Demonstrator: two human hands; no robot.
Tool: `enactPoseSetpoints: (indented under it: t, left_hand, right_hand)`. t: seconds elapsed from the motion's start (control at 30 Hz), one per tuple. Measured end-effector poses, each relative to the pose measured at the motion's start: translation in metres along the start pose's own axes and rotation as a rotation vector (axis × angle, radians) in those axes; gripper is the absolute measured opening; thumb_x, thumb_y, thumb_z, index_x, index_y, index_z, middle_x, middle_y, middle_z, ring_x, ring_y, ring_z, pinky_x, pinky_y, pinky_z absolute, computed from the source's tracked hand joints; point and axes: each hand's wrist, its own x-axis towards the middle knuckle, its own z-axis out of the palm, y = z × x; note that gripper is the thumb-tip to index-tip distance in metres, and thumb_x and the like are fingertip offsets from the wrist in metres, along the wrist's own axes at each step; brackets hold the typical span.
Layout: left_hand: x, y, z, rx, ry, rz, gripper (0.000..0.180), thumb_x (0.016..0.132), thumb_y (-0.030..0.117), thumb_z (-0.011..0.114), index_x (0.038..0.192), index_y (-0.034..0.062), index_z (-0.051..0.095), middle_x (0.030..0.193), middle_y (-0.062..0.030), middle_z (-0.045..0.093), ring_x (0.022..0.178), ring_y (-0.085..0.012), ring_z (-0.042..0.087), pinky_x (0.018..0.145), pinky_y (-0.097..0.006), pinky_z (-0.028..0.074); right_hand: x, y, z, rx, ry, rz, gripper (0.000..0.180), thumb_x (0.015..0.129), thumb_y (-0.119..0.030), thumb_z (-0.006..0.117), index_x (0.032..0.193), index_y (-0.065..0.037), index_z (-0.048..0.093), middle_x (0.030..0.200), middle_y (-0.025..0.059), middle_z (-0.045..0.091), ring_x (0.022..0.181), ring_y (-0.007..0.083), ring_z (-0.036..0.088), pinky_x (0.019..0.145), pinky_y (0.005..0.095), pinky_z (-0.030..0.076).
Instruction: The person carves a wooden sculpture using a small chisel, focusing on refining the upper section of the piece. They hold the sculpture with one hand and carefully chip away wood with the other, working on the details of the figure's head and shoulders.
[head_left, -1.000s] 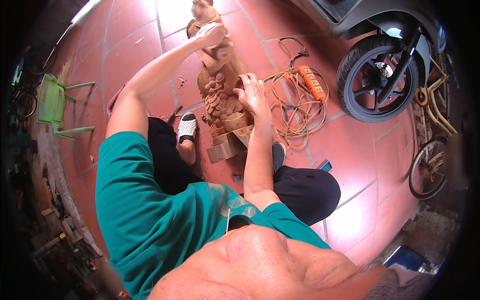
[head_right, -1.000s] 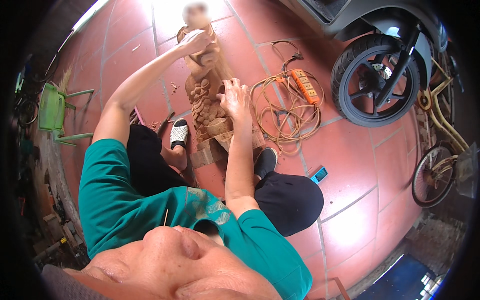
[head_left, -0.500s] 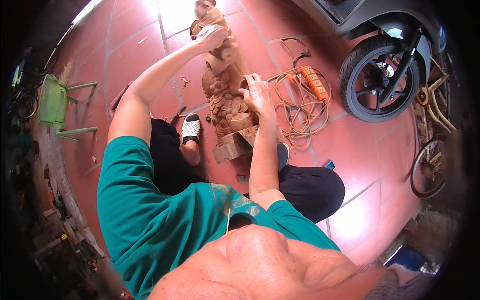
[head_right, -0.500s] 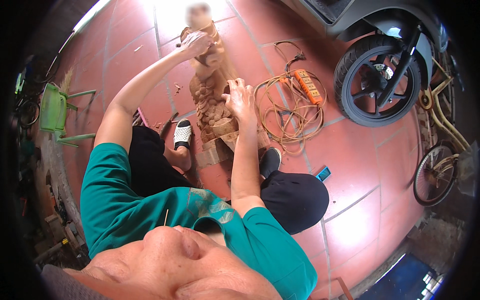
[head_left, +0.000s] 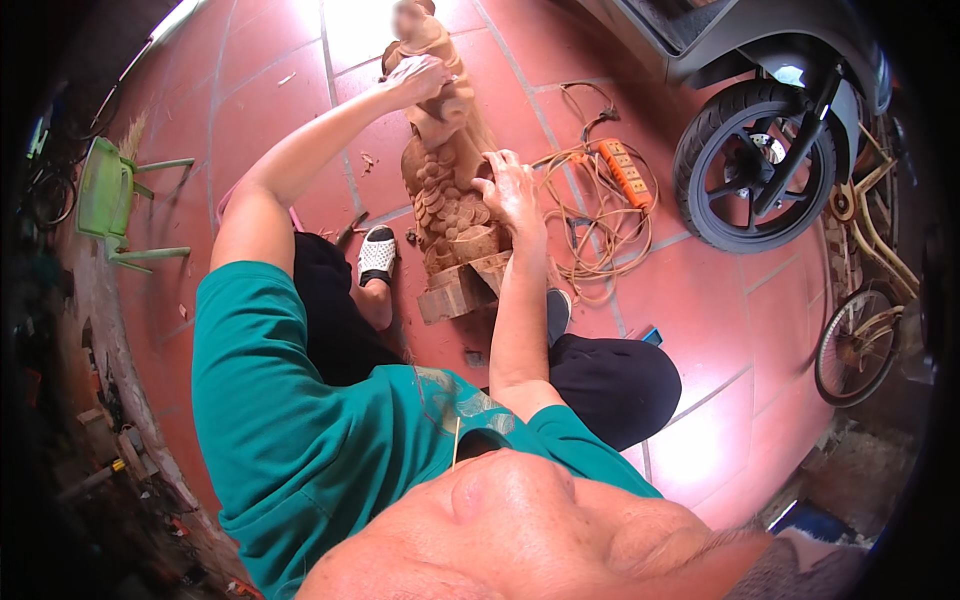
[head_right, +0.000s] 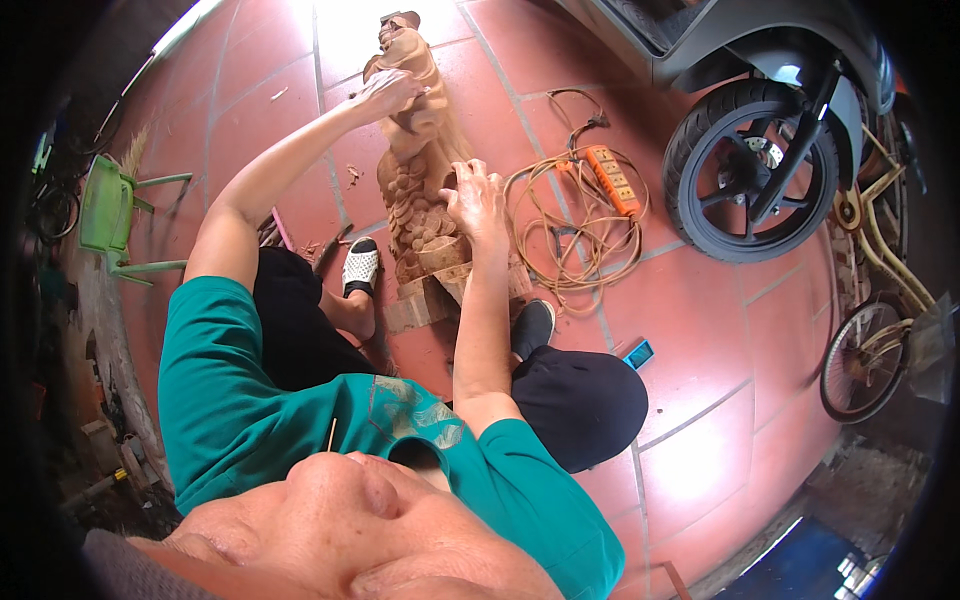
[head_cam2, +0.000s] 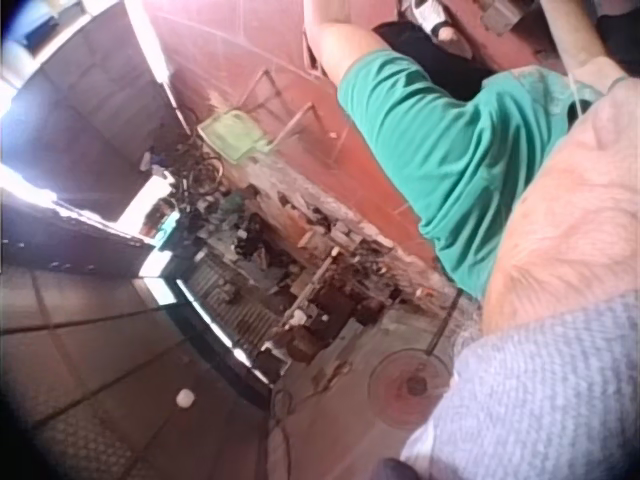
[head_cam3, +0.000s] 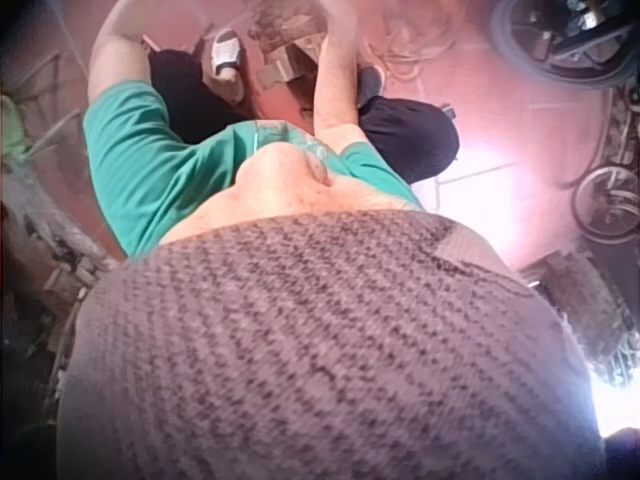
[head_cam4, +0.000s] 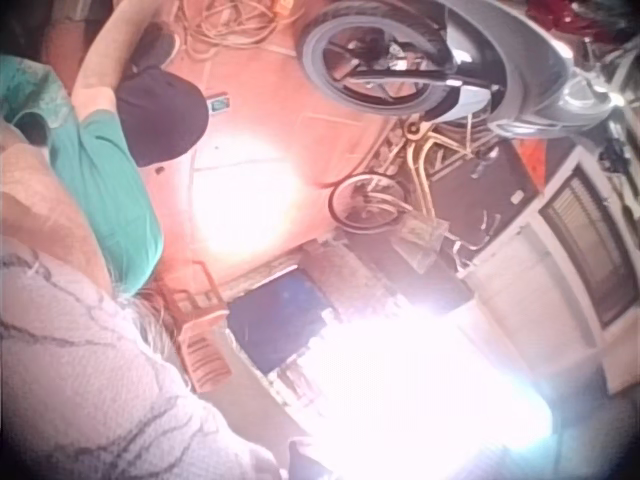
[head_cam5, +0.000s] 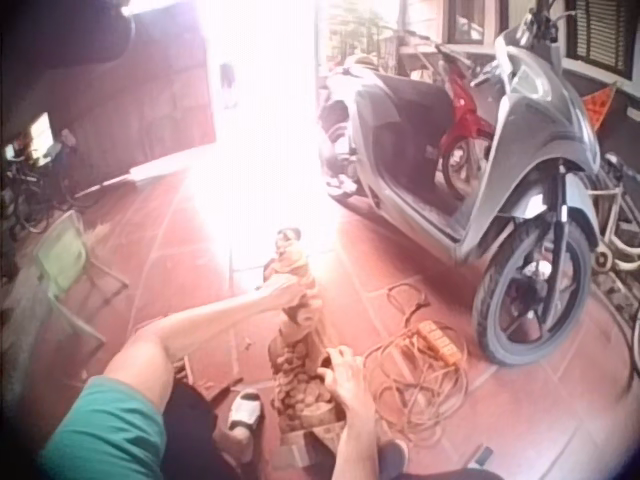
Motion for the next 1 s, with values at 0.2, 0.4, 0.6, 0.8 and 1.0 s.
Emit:
enactPoseSetpoints:
  t: [0.2, 0.4, 0.6, 0.8, 1.0]
  left_hand:
    - [0.015, 0.022, -0.005, 0.162, 0.048, 0.087, 0.012, 0.082, 0.011, 0.06, 0.078, 0.0034, 0.069, 0.076, -0.0163, 0.066, 0.072, -0.0332, 0.068, 0.062, -0.045, 0.052]
    - [0.049, 0.027, 0.014, 0.271, 0.067, 0.112, 0.009, 0.075, 0.005, 0.061, 0.073, 0.0018, 0.069, 0.076, -0.0196, 0.069, 0.071, -0.0344, 0.071, 0.058, -0.044, 0.055]
    - [0.05, 0.043, -0.006, 0.077, -0.02, 0.002, 0.011, 0.079, 0.007, 0.061, 0.075, 0.0003, 0.069, 0.074, -0.0202, 0.067, 0.068, -0.0355, 0.069, 0.061, -0.044, 0.053]
    - [-0.019, -0.024, -0.002, 0.126, -0.1, 0.021, 0.015, 0.085, 0.01, 0.057, 0.082, 0.0033, 0.069, 0.084, -0.0192, 0.068, 0.081, -0.0353, 0.068, 0.066, -0.048, 0.052]
    - [-0.028, -0.007, -0.04, 0.163, -0.272, -0.222, 0.017, 0.083, 0.006, 0.06, 0.095, 0.0047, 0.072, 0.09, -0.0143, 0.07, 0.087, -0.0339, 0.068, 0.076, -0.044, 0.053]
  right_hand:
    - [-0.003, -0.006, -0.009, -0.028, -0.045, 0.074, 0.046, 0.084, -0.023, 0.075, 0.126, -0.008, 0.062, 0.131, 0.0152, 0.056, 0.11, 0.0417, 0.058, 0.093, 0.0509, 0.05]
    - [-0.003, -0.008, -0.004, -0.019, -0.006, 0.01, 0.048, 0.084, -0.023, 0.075, 0.127, -0.008, 0.062, 0.129, 0.0155, 0.058, 0.109, 0.0425, 0.058, 0.092, 0.0509, 0.05]
    - [-0.001, 0.013, -0.007, -0.041, 0.021, 0.009, 0.046, 0.084, -0.023, 0.074, 0.126, -0.009, 0.061, 0.125, 0.0154, 0.06, 0.106, 0.0423, 0.059, 0.092, 0.0507, 0.049]
    - [0.0, -0.003, 0.001, -0.004, 0.026, -0.019, 0.045, 0.085, -0.025, 0.073, 0.125, -0.009, 0.061, 0.123, 0.015, 0.061, 0.104, 0.0422, 0.06, 0.09, 0.0501, 0.049]
    - [0.001, -0.001, -0.006, -0.029, -0.019, 0.054, 0.043, 0.085, -0.023, 0.075, 0.123, -0.01, 0.061, 0.129, 0.0124, 0.057, 0.11, 0.0429, 0.058, 0.089, 0.052, 0.053]
